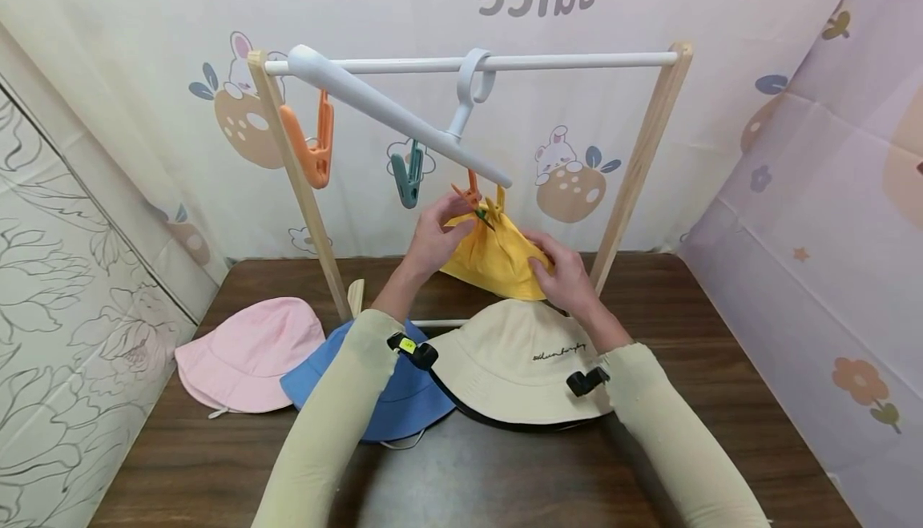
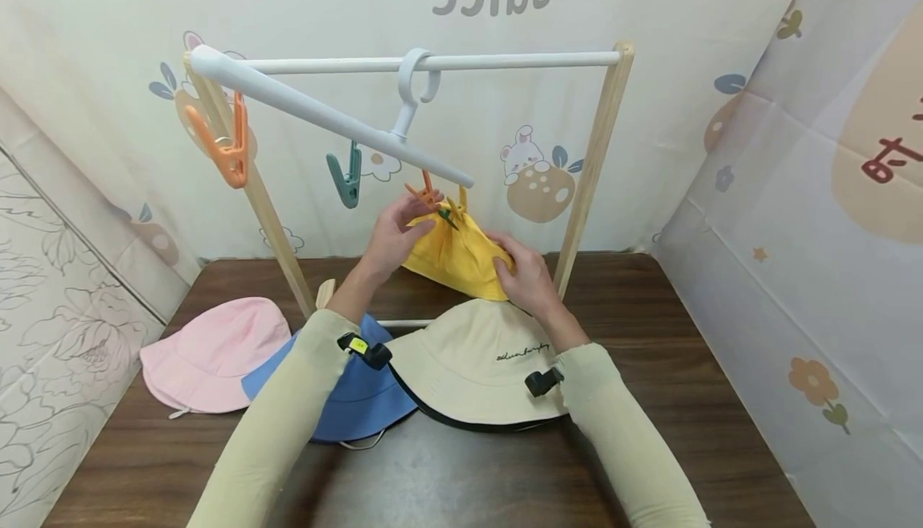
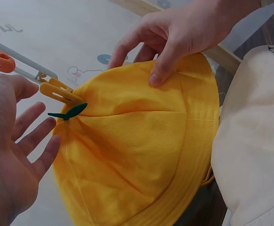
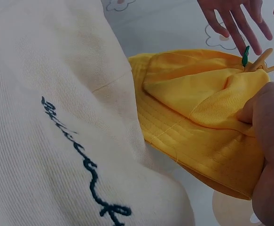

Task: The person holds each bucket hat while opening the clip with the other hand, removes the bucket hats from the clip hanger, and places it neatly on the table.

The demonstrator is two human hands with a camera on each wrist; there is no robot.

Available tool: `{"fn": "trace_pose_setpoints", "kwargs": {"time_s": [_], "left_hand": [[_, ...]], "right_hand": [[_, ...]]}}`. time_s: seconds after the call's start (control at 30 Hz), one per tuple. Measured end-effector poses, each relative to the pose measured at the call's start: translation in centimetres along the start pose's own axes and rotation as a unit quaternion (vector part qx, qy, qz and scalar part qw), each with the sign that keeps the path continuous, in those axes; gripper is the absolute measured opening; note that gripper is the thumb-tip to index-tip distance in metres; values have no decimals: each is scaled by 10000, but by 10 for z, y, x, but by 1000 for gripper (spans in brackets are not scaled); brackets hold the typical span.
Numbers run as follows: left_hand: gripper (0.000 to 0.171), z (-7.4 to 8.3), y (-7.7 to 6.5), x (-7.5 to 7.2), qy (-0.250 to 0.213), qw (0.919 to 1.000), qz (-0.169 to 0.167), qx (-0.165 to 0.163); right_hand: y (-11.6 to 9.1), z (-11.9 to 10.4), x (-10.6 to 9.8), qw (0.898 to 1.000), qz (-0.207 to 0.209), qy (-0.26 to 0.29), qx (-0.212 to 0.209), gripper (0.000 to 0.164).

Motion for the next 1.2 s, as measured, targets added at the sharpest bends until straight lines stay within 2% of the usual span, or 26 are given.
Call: {"fn": "trace_pose_setpoints", "kwargs": {"time_s": [0.33, 0.7, 1.0, 1.2], "left_hand": [[50, 0, 6, 7, -218, 9994, -196, 201], [52, 6, 15, 13, -78, 9994, -294, 191], [51, 8, 24, 19, -50, 9986, -420, 313], [48, 6, 26, 23, -57, 9992, -405, 35]], "right_hand": [[-1, -3, -2, 10000, 7, -22, -17, 42], [-1, -4, -1, 10000, -4, 39, -28, 42], [-1, -3, 1, 10000, -76, 27, -35, 41], [-2, -2, 0, 9999, -99, 67, 20, 41]]}}
Point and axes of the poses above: each hand's wrist, its own y-axis towards the middle knuckle, its own x-axis out of the palm, z = x × y, the point moved 9 cm from there along y, towards the middle knuckle, and after that the axes turned 10 degrees about -y, right-handed, at the moved point
